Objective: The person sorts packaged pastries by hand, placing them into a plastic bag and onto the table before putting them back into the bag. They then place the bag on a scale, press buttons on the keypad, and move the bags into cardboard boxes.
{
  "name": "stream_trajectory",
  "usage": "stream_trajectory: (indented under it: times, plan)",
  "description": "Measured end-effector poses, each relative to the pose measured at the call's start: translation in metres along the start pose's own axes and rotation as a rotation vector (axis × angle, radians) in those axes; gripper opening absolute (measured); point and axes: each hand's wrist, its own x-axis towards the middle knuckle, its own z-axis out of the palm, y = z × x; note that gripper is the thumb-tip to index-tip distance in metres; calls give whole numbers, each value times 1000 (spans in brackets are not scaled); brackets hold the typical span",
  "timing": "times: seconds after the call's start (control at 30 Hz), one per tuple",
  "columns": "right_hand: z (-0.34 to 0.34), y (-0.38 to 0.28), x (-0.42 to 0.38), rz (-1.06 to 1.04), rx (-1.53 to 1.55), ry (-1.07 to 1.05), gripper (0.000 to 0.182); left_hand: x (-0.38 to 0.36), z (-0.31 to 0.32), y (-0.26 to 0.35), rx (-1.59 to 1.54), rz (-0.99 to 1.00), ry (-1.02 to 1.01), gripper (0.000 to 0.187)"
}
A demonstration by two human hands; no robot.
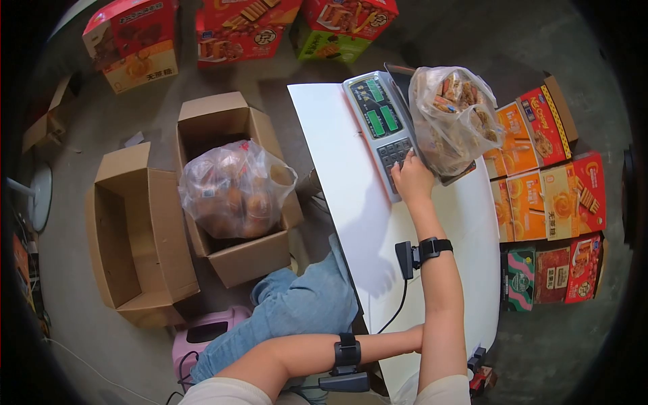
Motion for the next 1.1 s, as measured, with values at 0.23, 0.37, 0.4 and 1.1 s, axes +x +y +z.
stream_trajectory:
  times: [0.23,0.37,0.4,1.1]
  plan:
    - [-22,-19,11,89,-73,-125,56,8,-1,-12,-286,-26,31,30]
    - [-15,-16,12,146,-127,-84,58,7,-4,-12,-221,-42,62,32]
    - [-15,-14,13,145,-124,-87,58,6,-4,-11,-111,-54,73,32]
    - [-27,-19,29,83,-69,-342,79,8,-6,-13,-188,-9,53,28]
